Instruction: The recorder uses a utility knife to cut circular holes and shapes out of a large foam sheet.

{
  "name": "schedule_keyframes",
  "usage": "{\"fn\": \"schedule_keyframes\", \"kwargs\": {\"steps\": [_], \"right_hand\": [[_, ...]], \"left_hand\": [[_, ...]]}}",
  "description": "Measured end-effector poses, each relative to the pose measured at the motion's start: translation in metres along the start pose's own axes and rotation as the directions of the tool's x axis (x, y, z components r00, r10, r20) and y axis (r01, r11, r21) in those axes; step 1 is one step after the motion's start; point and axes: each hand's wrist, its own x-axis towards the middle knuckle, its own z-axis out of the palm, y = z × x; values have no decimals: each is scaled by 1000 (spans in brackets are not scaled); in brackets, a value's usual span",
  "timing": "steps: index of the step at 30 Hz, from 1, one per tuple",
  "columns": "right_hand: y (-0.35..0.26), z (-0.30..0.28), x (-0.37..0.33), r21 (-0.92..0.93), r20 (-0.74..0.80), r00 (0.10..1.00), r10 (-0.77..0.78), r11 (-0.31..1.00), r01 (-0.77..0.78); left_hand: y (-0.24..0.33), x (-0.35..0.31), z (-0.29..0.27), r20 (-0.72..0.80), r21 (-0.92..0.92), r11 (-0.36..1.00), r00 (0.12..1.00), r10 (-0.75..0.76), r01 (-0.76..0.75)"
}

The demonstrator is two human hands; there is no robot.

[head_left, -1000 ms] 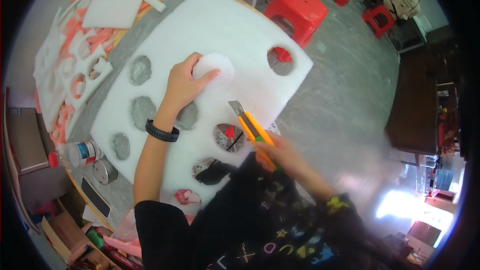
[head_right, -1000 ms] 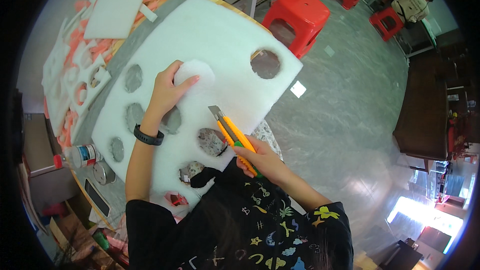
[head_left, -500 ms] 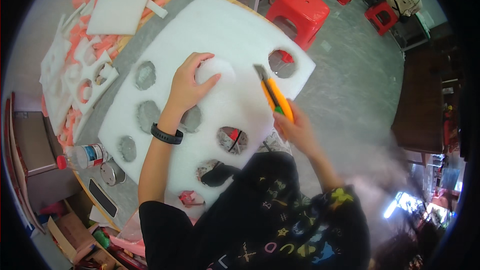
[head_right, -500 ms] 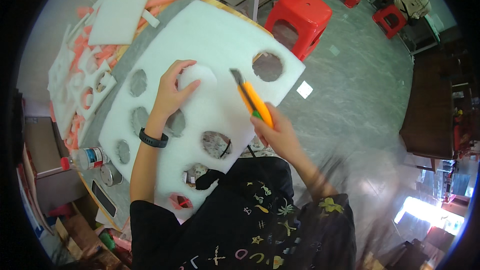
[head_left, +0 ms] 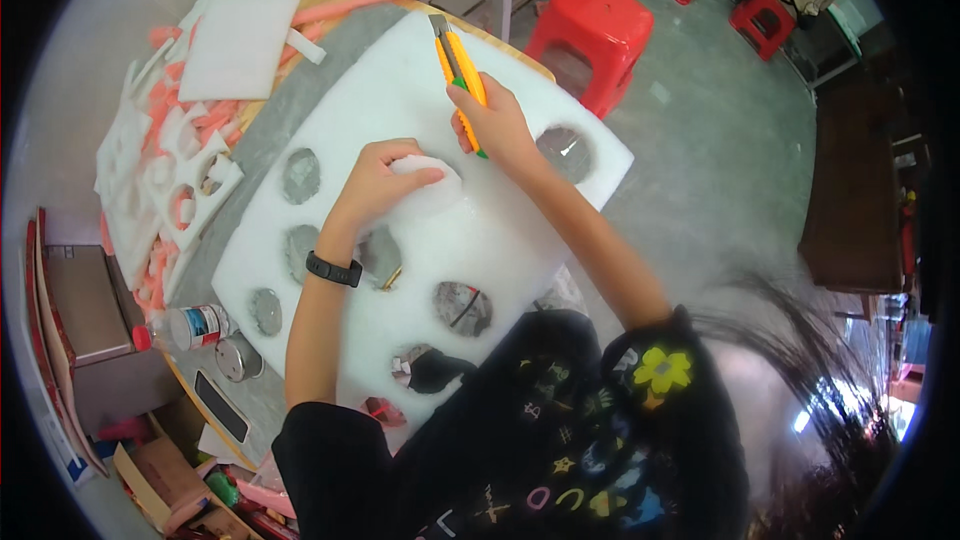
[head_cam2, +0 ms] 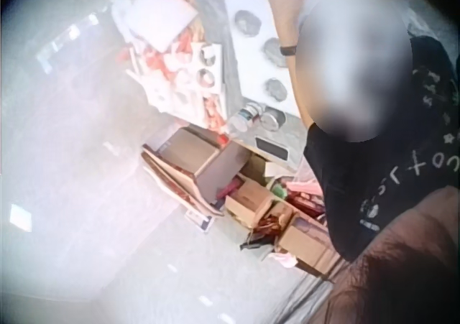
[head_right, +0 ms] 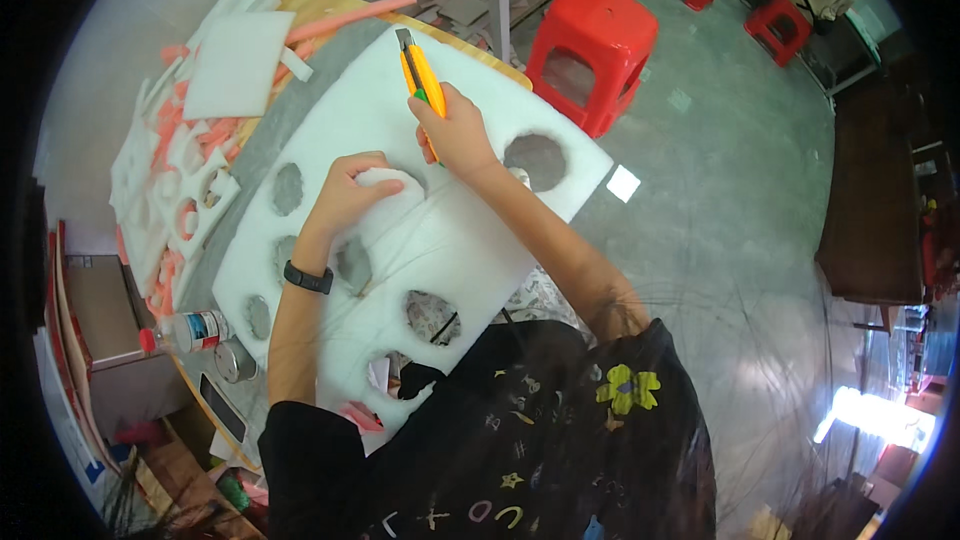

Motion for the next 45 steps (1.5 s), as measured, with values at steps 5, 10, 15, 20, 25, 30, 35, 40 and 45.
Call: {"fn": "schedule_keyframes", "kwargs": {"steps": [5,10,15,20,25,30,35,40,45], "right_hand": [[-3,-1,2,8,3,1000,30,1000,-30],[-1,-3,1,35,-7,999,46,998,-45],[5,-4,-1,54,-23,1000,-4,999,5],[5,-7,-4,82,-33,999,-17,996,20],[-10,-14,-12,-19,54,998,37,999,-36],[-63,-24,-56,-291,188,959,212,945,-152],[-79,-53,-96,-466,273,859,432,841,-275],[-92,-66,-124,-531,222,848,480,789,-308],[-96,-69,-133,-562,228,828,511,764,-317]], "left_hand": [[-3,-4,-9,18,-99,993,998,59,-57],[-7,-4,-6,13,-113,985,991,132,-129],[-16,-8,0,-135,-123,982,982,129,-145],[-10,-9,4,-145,-139,978,980,134,-155],[-8,-5,6,-129,-64,980,975,179,-188],[-17,-8,2,-176,-144,972,972,159,-185],[-8,-7,6,-177,-110,974,968,176,-197],[-11,-7,6,-171,-125,974,971,167,-190],[-12,-7,7,-174,-82,975,966,190,-206]]}}
